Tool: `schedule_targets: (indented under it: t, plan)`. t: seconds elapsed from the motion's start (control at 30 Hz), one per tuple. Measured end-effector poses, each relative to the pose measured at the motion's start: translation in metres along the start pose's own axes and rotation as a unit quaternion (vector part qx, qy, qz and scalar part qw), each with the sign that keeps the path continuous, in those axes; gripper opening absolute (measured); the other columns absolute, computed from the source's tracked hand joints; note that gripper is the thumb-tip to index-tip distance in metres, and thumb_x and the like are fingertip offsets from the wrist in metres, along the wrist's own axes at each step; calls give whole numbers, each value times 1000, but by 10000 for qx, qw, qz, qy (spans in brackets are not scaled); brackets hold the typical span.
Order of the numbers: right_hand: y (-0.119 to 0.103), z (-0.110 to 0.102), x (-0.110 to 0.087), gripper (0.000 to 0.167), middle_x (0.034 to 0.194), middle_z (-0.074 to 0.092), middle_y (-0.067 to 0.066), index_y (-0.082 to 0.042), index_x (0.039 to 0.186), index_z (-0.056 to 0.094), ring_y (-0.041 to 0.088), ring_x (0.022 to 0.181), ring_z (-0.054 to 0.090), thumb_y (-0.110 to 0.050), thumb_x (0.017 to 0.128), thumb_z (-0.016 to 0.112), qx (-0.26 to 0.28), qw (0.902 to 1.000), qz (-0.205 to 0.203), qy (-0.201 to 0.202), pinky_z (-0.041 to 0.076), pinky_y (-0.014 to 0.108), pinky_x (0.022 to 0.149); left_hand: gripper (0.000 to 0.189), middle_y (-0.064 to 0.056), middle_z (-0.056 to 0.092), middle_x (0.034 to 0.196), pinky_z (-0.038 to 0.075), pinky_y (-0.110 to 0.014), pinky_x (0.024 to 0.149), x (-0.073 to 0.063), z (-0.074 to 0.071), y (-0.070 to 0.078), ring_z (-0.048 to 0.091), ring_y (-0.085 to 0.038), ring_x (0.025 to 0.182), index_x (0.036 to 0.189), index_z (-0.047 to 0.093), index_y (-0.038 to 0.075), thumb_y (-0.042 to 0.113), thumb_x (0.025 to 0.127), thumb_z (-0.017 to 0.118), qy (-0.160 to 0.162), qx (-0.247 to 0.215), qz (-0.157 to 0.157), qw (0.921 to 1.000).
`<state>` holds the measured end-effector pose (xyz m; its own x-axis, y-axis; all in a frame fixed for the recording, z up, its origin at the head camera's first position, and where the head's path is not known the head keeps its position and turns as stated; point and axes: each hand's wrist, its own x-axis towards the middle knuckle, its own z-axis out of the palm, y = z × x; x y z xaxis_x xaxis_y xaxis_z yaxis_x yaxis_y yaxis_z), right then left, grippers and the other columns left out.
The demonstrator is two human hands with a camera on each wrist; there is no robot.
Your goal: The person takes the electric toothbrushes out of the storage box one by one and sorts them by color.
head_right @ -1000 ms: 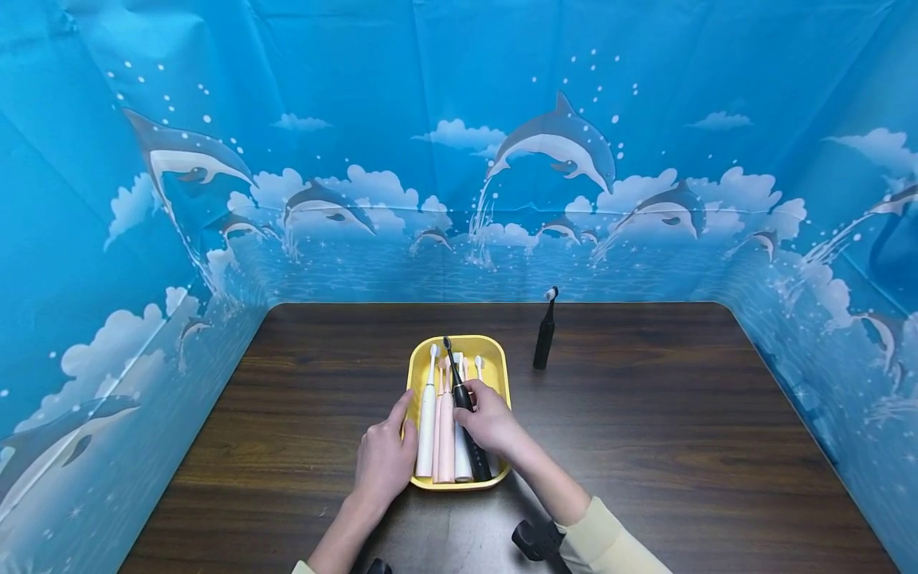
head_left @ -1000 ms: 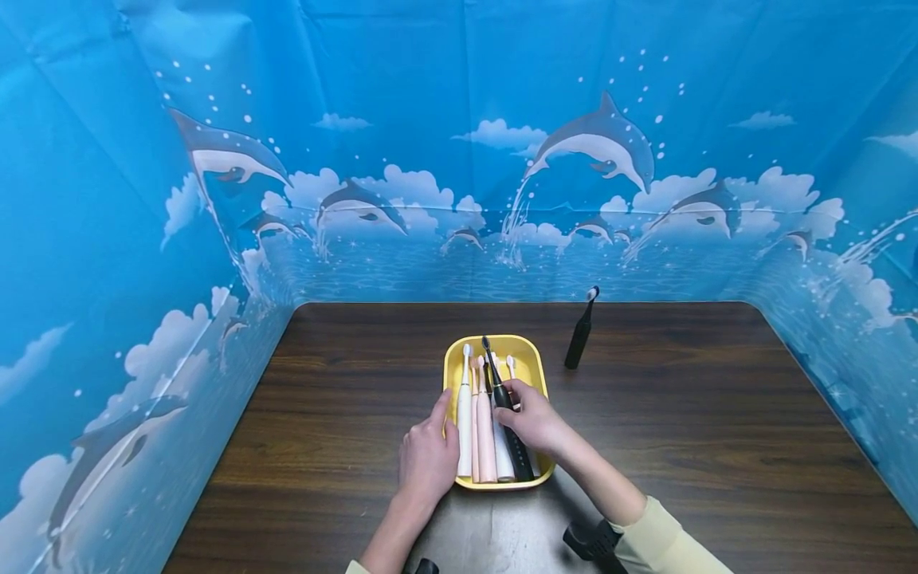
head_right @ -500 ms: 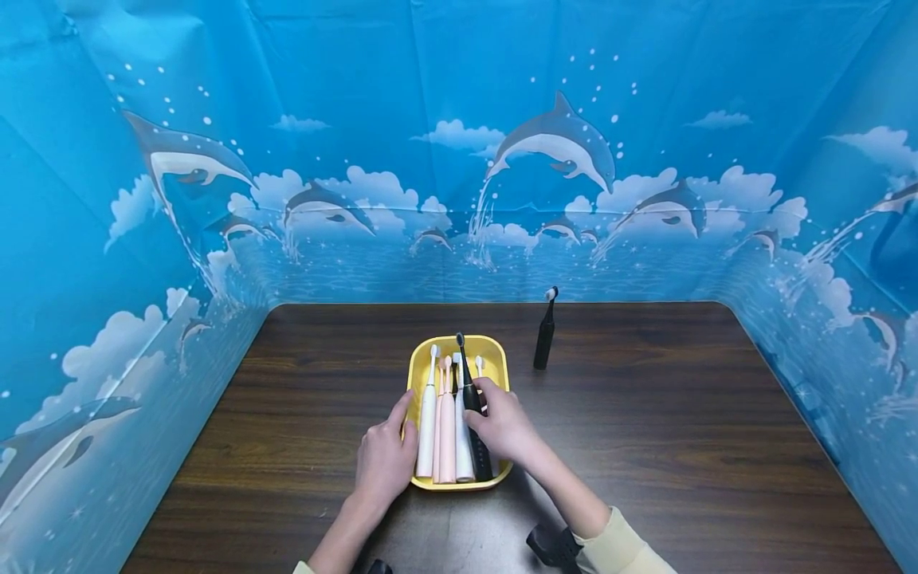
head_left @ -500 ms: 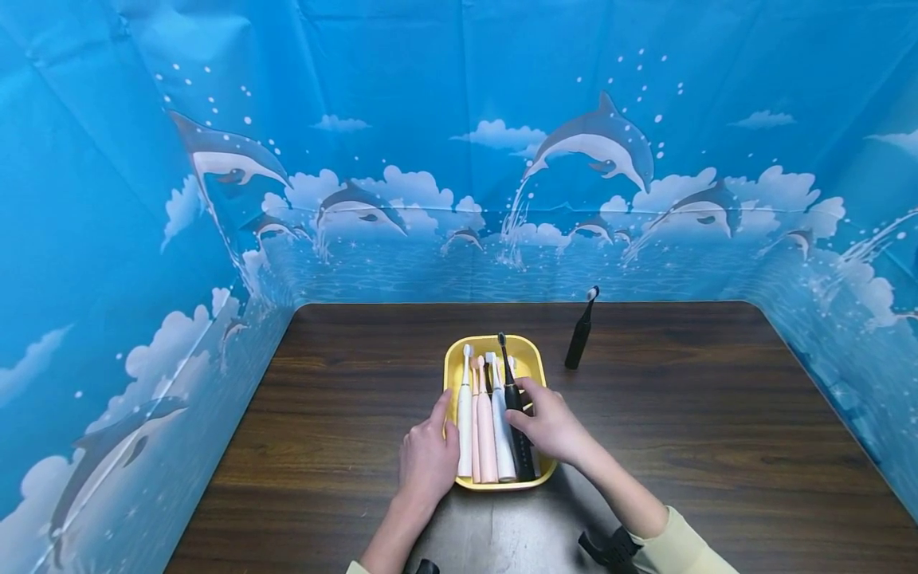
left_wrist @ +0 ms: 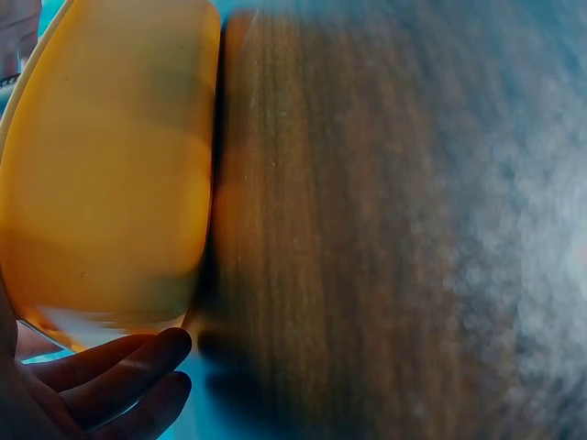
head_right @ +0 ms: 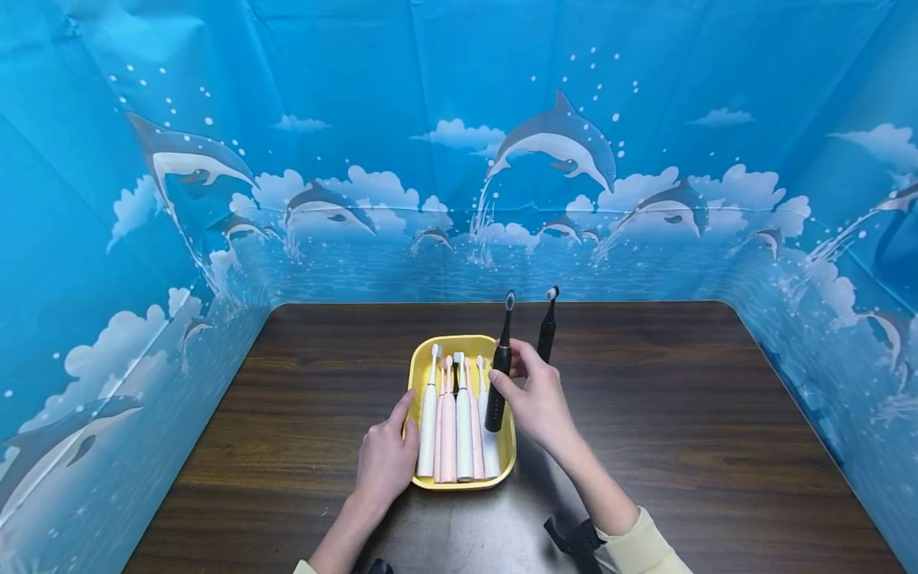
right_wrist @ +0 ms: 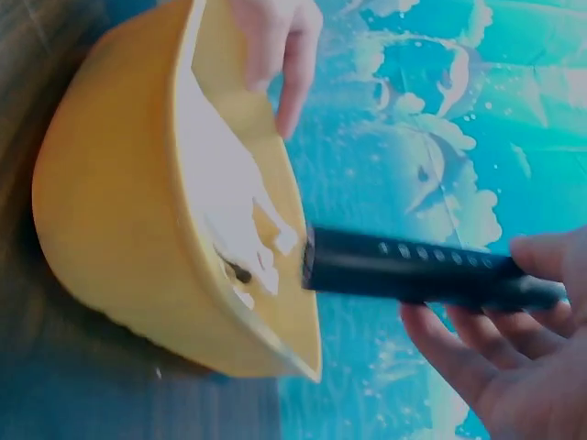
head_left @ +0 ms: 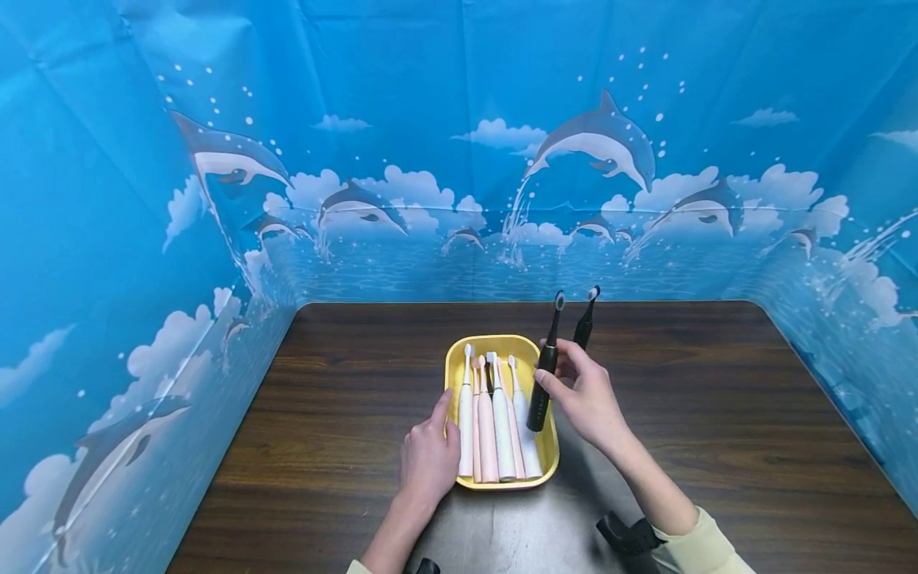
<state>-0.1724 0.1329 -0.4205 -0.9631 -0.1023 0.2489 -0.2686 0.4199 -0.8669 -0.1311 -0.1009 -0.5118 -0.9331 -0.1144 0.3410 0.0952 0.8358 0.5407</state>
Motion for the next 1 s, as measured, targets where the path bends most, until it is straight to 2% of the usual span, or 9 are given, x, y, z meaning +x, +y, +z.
schedule_targets:
  t: [0.1,0.2,0.27,0.37,0.53,0.67,0.77,1.0]
  plan:
    - [5,-8,1,43,108,73,15,-1,132,61,27,92,70,3,91,73,22,9959,-507,750,56,27,82,46,-21,74,86,46,-45,52,0,3,0,67,-32,63,141,62,12,11,95,62,17,-31,55,10000]
    - [13,-12,2,43,105,74,16,2,128,63,32,89,72,8,87,75,-2,9853,-985,1399,52,14,77,46,-22,73,83,47,-47,53,-1,5,-1,67,-35,63,140,63,11,10,94,62,97,-53,126,9999]
    - [18,-13,4,44,104,74,16,2,127,63,33,88,73,9,86,76,-122,9783,-1168,1710,50,12,75,45,-21,72,79,47,-48,53,-1,5,-3,66,-35,61,139,64,11,9,93,63,164,-63,152,9997]
    - [27,-15,6,43,106,74,17,2,127,64,32,89,74,7,86,77,-349,9700,-1267,2047,54,18,74,45,-21,71,76,46,-48,52,0,5,-4,64,-33,58,138,64,10,8,93,63,207,-104,161,9996]
    - [45,-20,9,42,107,73,19,3,127,63,33,91,74,3,87,77,-591,9622,-1059,2438,49,15,73,45,-22,72,79,47,-50,53,1,5,-5,65,-36,59,138,64,9,7,93,62,229,-180,233,9993]
    - [61,-20,13,40,106,72,19,3,127,63,33,93,73,1,89,76,-608,9622,-756,2544,55,35,76,45,-23,72,80,47,-51,53,1,4,-5,65,-37,60,137,64,9,8,92,62,264,-193,233,9992]
    - [72,-16,17,38,107,72,20,3,127,62,34,95,72,1,90,74,-532,9640,-559,2545,55,52,78,45,-24,72,80,47,-52,54,1,3,-5,66,-39,60,137,64,9,7,92,62,314,-186,257,9990]
    - [89,-8,26,37,113,70,24,5,128,60,39,102,69,2,93,71,-506,9627,-236,2649,52,53,84,45,-23,71,79,47,-50,53,1,4,-4,66,-37,60,138,64,9,8,93,61,202,-137,236,9994]
